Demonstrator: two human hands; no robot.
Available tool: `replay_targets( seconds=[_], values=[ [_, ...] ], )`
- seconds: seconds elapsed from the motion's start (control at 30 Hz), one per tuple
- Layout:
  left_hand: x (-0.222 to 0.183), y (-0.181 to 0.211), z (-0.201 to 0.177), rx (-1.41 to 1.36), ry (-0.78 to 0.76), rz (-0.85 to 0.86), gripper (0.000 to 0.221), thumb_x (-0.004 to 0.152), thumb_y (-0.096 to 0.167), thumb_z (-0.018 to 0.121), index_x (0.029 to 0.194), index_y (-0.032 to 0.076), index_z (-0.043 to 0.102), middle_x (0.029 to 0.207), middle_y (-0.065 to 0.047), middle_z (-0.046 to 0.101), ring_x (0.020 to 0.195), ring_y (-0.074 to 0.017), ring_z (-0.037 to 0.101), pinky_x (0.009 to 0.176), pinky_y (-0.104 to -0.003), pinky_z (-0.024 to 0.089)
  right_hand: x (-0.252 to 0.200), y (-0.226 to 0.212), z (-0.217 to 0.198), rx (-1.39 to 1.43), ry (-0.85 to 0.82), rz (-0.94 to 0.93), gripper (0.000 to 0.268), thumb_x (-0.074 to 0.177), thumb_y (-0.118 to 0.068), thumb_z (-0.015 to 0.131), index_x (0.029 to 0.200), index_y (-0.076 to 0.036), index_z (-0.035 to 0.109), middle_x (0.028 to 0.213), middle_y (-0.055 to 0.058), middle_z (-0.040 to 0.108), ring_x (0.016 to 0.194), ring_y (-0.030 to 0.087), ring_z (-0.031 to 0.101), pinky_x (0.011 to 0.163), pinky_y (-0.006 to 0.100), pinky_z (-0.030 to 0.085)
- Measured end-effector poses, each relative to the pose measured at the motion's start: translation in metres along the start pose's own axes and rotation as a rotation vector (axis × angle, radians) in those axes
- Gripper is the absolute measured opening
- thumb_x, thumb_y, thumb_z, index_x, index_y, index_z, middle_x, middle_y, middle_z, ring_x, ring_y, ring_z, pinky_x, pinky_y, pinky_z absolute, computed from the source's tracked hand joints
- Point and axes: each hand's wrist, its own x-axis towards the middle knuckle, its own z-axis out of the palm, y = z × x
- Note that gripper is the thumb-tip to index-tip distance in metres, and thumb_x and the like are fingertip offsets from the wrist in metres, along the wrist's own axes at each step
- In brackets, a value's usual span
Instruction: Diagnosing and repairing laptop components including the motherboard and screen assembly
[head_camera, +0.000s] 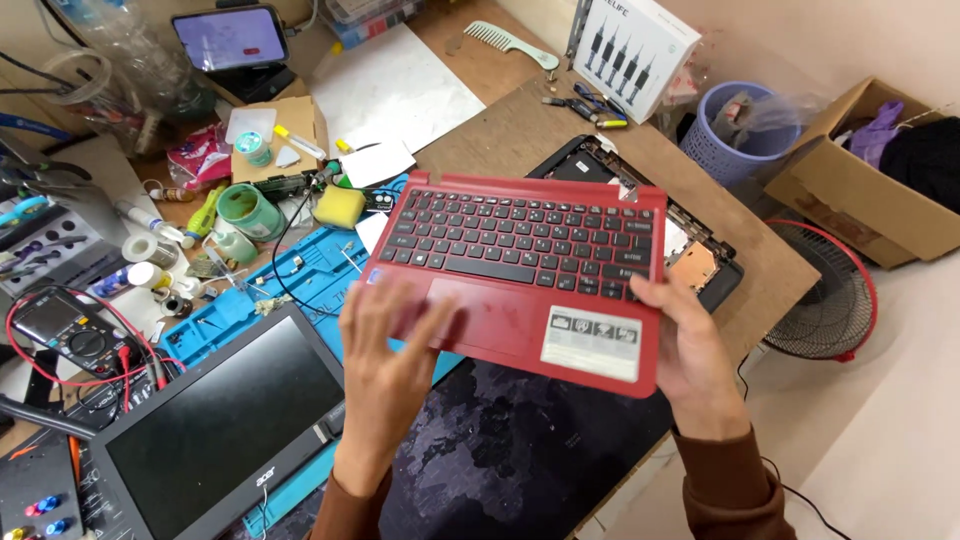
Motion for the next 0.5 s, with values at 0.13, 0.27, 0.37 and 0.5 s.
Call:
replay_targets(
  seconds=[0.13, 0.27, 0.37, 0.5],
  values=[
    [-0.010, -0.001, 0.020, -0.124, -0.099, -0.474, 0.089, 0.087, 0.018, 0.084, 0.157, 0.009, 0.030, 0.168, -0.019, 0.005, 0.159, -0.0519, -0.001, 0.121, -0.072, 0.021, 0.012, 0.032, -0.028, 0.062, -0.055, -0.062, 0.057, 0.084, -0.019, 0.068, 0.140, -0.012, 0.058, 0.122, 0.009, 0.074, 0.089, 0.024, 0.072, 0.072, 0.035, 0.058],
    [-0.008, 0.005, 0.034, -1.065, 0.075, -0.995, 0.099, 0.089, -0.002, 0.063, 0.166, 0.011, 0.004, 0.150, -0.036, 0.041, 0.132, -0.0490, 0.052, 0.110, -0.065, 0.035, 0.015, 0.043, -0.030, 0.264, 0.011, -0.123, 0.052, 0.085, -0.005, 0.070, 0.136, -0.011, 0.063, 0.096, 0.010, 0.075, 0.075, 0.024, 0.079, 0.063, 0.035, 0.065],
    [-0.020, -0.003, 0.050, -1.445, 0.112, -1.049, 0.089, 0.090, -0.005, 0.055, 0.167, 0.009, 0.013, 0.147, -0.029, 0.052, 0.118, -0.0358, 0.065, 0.100, -0.051, 0.050, 0.026, 0.062, -0.057, 0.272, 0.022, -0.143, 0.052, 0.087, -0.004, 0.069, 0.137, -0.016, 0.057, 0.104, 0.011, 0.073, 0.083, 0.026, 0.079, 0.066, 0.039, 0.065],
    [-0.014, 0.006, 0.061, -1.544, 0.131, -1.121, 0.086, 0.096, 0.006, 0.060, 0.165, 0.008, 0.009, 0.141, -0.031, 0.055, 0.102, -0.0324, 0.072, 0.087, -0.048, 0.059, 0.029, 0.073, -0.079, 0.225, 0.017, -0.210, 0.054, 0.093, -0.006, 0.066, 0.141, -0.021, 0.046, 0.114, 0.014, 0.070, 0.091, 0.030, 0.078, 0.068, 0.043, 0.066]
  ],
)
